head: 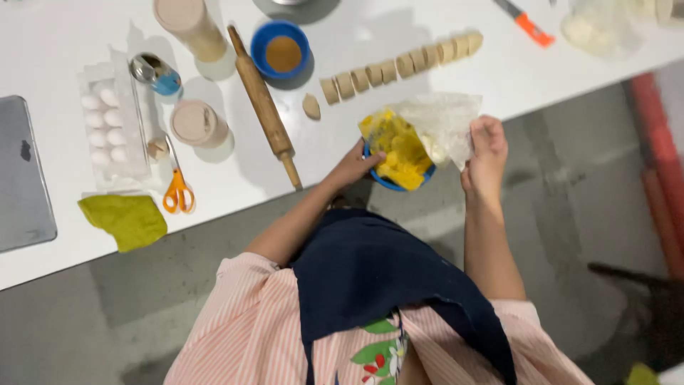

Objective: Greasing a baking tray and coating pre-cut dough pieces in a sugar mixture before placing them on the tray for baking.

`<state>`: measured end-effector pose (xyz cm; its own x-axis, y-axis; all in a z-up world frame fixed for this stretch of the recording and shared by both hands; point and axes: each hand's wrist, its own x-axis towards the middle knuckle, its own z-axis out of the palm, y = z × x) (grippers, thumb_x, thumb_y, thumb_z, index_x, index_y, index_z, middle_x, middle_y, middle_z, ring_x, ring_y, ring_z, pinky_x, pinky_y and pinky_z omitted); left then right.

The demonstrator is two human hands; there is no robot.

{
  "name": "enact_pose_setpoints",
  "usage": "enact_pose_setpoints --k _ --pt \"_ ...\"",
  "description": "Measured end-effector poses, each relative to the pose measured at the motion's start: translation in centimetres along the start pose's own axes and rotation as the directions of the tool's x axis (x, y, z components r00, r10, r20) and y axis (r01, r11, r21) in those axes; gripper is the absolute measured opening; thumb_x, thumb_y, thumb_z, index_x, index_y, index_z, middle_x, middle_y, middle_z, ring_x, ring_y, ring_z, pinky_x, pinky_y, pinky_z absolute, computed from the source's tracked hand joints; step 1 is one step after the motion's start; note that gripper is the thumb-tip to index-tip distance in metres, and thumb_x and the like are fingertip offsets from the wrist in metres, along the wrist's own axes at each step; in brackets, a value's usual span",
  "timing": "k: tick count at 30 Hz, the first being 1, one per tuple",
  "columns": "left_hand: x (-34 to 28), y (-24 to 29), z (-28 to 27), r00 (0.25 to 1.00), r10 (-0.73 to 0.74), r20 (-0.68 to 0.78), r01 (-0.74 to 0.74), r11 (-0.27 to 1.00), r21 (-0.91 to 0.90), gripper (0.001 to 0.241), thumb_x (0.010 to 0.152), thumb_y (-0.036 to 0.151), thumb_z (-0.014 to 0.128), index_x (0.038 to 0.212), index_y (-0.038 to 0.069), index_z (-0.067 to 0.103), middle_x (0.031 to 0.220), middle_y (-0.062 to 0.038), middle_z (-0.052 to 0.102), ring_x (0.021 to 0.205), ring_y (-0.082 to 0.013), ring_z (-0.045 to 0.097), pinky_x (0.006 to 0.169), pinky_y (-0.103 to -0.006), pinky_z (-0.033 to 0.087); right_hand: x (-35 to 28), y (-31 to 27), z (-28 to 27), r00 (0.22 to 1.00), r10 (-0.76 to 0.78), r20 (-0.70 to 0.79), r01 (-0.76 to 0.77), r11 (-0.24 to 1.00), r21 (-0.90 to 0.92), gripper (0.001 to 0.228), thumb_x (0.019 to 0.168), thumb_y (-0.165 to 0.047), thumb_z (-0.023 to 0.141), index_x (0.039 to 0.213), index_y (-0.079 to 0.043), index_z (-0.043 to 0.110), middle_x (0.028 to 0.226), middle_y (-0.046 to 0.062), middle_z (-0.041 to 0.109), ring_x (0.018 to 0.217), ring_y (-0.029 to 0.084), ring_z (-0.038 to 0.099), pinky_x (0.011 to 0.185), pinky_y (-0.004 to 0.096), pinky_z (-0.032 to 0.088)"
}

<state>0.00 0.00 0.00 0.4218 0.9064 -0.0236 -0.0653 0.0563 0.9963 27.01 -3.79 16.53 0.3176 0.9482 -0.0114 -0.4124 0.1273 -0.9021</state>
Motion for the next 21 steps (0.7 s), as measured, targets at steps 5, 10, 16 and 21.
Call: enact_pose_setpoints --k 5,10,16,21 --pt "4.6 6.5 -0.2 0.958 -0.283 -0.053 0.282 0.959 -0.027 0.083 0.092 0.038 0.070 0.157 0.010 0.026 0.131 -0.012 0.061 0.101 -0.0200 0.069 0.067 -0.0374 0.064 6.2 0.6 -0.9 0.989 0.107 0.103 -0.106 0.994 -0.018 0.004 0.105 -0.007 0.063 0.107 -0.009 0.060 0.105 0.006 0.070 0.095 0.016 0.069 0.085 0.032 0.060" --pt "6.2 9.3 -2.0 0.958 -0.262 -0.114 0.247 0.960 -0.133 0.083 0.090 0.039 0.070 0.155 0.010 0.027 0.131 -0.016 0.060 0.101 -0.0247 0.071 0.064 -0.0389 0.068 11.4 4.2 0.7 0.957 0.117 0.267 -0.127 0.992 0.021 0.003 0.109 -0.008 0.063 0.110 -0.009 0.060 0.106 0.008 0.070 0.095 0.017 0.069 0.088 0.033 0.060" --pt "1.2 9.1 -4.9 0.858 -0.311 -0.409 0.252 0.948 -0.193 0.083 0.085 0.040 0.073 0.148 0.008 0.030 0.126 -0.020 0.064 0.099 -0.0251 0.073 0.064 -0.0396 0.067 13.3 7.1 9.8 0.775 0.431 0.462 -0.375 0.902 -0.212 0.006 0.104 -0.013 0.063 0.109 -0.011 0.061 0.104 0.004 0.071 0.092 0.014 0.069 0.082 0.030 0.059" --pt "-8.0 1.1 -8.6 0.648 0.079 -0.758 -0.094 0.995 0.023 0.089 0.099 0.036 0.084 0.156 0.003 0.024 0.141 -0.020 0.055 0.121 -0.0243 0.063 0.096 -0.0310 0.057 11.9 15.1 15.1 0.512 0.330 0.793 0.051 0.910 -0.412 0.014 0.109 -0.018 0.067 0.114 -0.006 0.060 0.095 -0.002 0.059 0.084 0.006 0.053 0.076 0.021 0.045"
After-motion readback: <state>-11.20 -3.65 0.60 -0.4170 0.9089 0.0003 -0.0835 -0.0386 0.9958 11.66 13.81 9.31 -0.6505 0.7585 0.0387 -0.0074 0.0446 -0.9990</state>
